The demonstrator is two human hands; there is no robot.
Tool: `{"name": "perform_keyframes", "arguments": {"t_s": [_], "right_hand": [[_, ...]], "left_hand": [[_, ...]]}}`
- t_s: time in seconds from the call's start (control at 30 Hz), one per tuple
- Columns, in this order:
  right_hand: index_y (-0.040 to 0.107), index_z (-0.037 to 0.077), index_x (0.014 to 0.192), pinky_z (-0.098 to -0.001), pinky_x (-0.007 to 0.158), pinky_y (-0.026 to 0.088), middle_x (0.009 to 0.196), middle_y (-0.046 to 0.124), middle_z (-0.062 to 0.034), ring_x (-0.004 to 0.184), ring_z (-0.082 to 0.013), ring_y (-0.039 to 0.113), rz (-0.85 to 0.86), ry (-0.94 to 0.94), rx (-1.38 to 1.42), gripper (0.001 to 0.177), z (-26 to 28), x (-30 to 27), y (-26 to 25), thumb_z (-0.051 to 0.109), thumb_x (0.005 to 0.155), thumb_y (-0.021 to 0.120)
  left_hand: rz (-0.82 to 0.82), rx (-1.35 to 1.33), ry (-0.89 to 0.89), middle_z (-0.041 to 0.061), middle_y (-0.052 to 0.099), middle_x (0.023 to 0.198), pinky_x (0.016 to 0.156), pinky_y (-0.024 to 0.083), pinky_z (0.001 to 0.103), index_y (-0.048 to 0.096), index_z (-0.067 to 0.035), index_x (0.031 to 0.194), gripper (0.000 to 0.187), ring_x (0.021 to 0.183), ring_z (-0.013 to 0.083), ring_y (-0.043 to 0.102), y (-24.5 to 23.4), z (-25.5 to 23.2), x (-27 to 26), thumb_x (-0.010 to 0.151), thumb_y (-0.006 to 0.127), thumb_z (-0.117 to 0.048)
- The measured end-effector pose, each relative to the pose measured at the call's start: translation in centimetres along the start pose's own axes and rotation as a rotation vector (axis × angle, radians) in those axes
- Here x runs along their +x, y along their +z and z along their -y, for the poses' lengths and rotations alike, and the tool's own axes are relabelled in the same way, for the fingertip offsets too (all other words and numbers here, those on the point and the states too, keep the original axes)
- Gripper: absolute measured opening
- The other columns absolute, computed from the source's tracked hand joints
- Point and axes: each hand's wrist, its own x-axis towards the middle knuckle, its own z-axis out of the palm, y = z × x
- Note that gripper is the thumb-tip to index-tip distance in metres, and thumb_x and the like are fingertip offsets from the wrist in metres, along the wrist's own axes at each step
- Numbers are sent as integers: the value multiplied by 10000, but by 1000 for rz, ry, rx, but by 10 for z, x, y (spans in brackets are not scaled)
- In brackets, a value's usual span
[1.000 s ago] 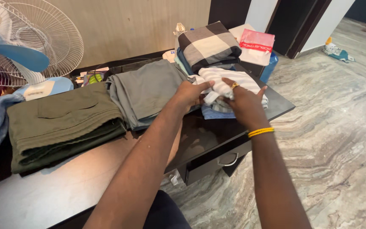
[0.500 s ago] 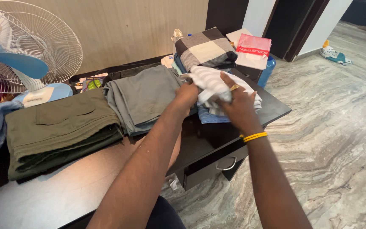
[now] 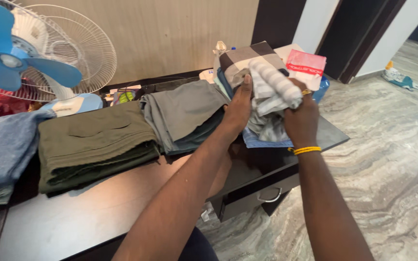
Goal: The person folds a green button-up shirt on a table, then stacks it with other folded garments including jeans and shirts. The person smooths and aligns each item before stacking them into neat piles.
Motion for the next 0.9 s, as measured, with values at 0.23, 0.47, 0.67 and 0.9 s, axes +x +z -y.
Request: {"name": "perform_keyframes", "arguments": {"t_s": [0.23, 0.47, 0.67, 0.9], "right_hand": [[610, 33, 1380, -356, 1048, 521, 1270, 705, -154, 1218, -260, 680, -33, -147, 267, 538, 25, 21, 7, -193, 905, 499], [556, 4, 1450, -303, 1178, 497, 1408, 638, -66, 1287, -150, 612, -51, -128, 908, 314, 66, 36, 25, -81, 1148, 567], [565, 14, 1422, -310, 1101, 522, 1367, 653, -55, 1237, -146, 634, 123, -12, 1194, 325, 103, 31, 54, 43, 1099, 585], [720, 121, 1208, -425, 1158, 474, 1285, 720, -91, 1368, -280, 566, 448, -670, 488, 313, 125, -18, 108, 107, 896, 735]], "left_hand": [[-25, -424, -54, 145, 355, 1624, 1203, 310, 547, 240, -127, 1605, 965, 1486, 363, 380, -24, -9, -18, 935, 243, -822], [-164, -823, -123, 199, 549, 1463, 1050, 502, 481, 419, -53, 1524, 1059, 1307, 328, 581, -75, 7, -12, 870, 238, -866], [82, -980, -406, 200, 522, 1405, 1024, 476, 569, 375, -81, 1495, 1070, 1275, 350, 555, -135, 9, -55, 807, 235, -888], [120, -1048, -216, 190, 602, 1352, 996, 523, 512, 453, -55, 1451, 910, 1200, 318, 629, -235, 2, -139, 837, 422, -726]]}}
